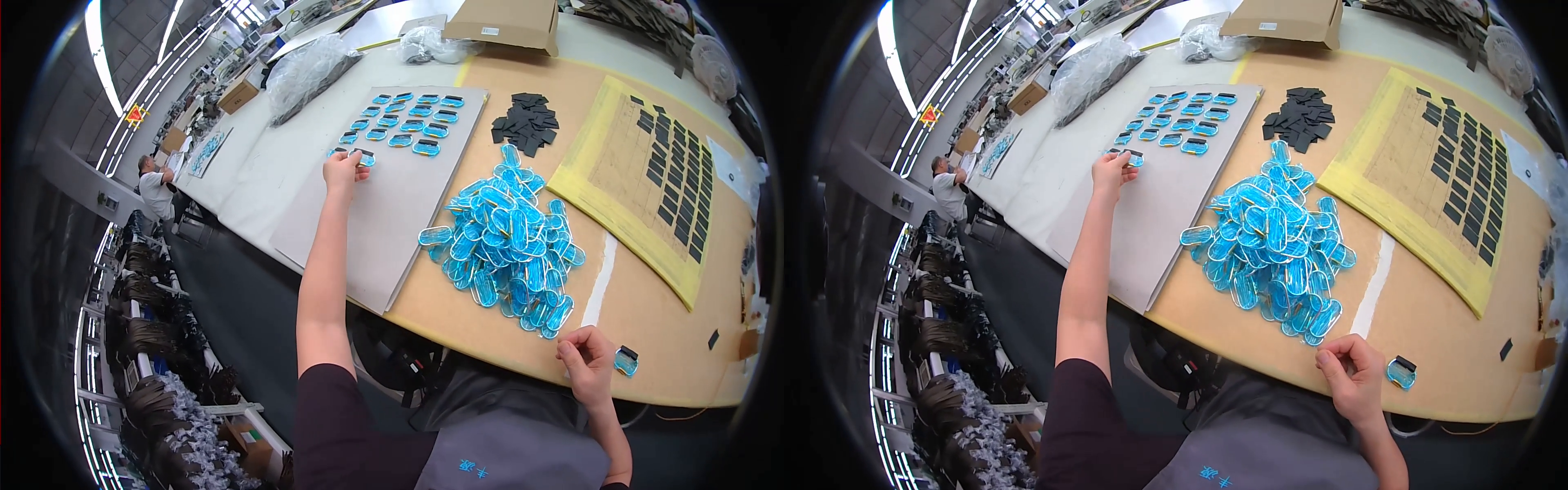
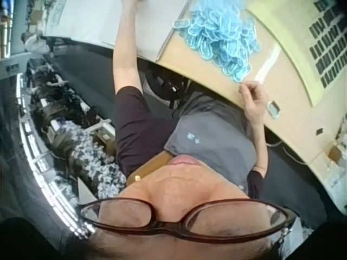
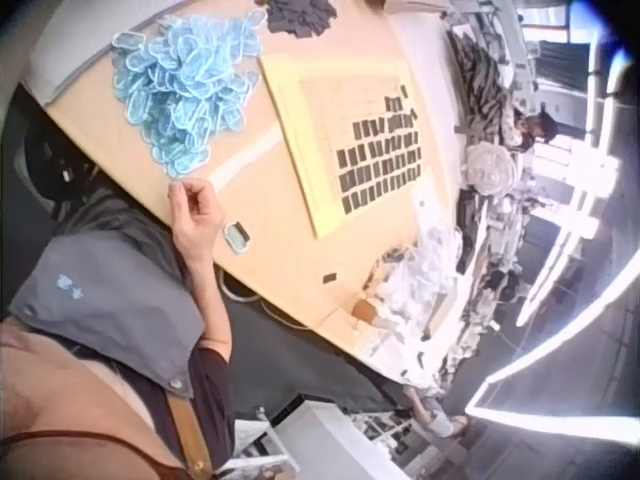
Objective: Assembling small blue leather labels by inserting black leather strips through them.
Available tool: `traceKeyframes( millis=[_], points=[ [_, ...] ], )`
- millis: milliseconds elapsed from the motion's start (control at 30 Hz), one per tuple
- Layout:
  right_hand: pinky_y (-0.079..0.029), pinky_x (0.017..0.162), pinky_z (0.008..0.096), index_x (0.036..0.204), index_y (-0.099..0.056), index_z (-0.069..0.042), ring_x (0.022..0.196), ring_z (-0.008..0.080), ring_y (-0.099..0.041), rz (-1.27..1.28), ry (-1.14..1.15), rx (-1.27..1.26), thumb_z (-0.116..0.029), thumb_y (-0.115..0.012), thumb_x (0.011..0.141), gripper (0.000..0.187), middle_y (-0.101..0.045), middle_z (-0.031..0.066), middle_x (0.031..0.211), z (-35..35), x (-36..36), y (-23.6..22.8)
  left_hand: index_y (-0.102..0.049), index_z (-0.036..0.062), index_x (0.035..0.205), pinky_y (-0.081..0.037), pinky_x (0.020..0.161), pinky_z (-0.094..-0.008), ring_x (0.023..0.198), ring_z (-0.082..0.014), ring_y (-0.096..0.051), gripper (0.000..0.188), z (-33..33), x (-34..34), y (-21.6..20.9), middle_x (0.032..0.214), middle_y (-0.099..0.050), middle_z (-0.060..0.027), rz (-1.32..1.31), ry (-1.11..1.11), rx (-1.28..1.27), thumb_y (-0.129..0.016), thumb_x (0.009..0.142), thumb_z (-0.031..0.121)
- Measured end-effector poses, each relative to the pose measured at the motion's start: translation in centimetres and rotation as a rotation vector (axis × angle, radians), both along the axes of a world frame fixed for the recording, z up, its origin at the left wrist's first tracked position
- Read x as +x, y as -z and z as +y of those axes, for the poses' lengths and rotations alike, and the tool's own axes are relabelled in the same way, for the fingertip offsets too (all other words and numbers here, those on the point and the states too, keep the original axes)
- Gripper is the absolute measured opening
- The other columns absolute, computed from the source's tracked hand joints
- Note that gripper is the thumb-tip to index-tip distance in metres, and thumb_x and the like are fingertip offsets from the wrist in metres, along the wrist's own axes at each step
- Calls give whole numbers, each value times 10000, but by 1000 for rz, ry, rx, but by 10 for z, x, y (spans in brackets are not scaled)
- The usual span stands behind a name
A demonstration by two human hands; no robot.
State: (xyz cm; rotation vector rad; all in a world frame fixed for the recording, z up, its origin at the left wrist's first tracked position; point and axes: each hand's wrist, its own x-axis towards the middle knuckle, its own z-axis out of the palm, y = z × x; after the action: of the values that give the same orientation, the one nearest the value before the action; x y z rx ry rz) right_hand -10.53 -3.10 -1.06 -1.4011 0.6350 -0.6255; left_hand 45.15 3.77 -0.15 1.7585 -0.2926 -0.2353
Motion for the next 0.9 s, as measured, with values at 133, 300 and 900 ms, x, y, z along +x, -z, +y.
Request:
traceKeyframes(
  millis=[133, 300, 900],
  points=[
    [-436, 596, 179, 877, -601, 23, 667, 47, -565, 26, 19, 11, -8, -642, 880, 51, -632, 31, 757, 0, -1, 1, -598, -46, 958, -557, 512, -273, 603, -160, -661, 217, -22, 36, 11, 770, -670, -111, 123, -57, -81, -675, 865, 135],
    [-407, 564, 168, 875, -610, 23, 641, 26, -532, 49, 33, 46, 3, -653, 871, 48, -620, 15, 749, 0, -1, -1, -613, -84, 1024, -499, 423, -271, 453, -181, -624, 378, -34, 37, 3, 770, -691, -158, -239, -127, 425, -712, 838, 230],
    [-384, 519, 166, 872, -635, 14, 593, -7, -480, 135, -61, -51, -54, -671, 881, 77, -578, -38, 692, -8, -3, -6, -690, 48, 938, -399, 888, -355, 1002, -222, -521, 259, -69, -209, -58, 993, -604, -85, -872, 945, 242, -752, 789, 251]
  ],
)
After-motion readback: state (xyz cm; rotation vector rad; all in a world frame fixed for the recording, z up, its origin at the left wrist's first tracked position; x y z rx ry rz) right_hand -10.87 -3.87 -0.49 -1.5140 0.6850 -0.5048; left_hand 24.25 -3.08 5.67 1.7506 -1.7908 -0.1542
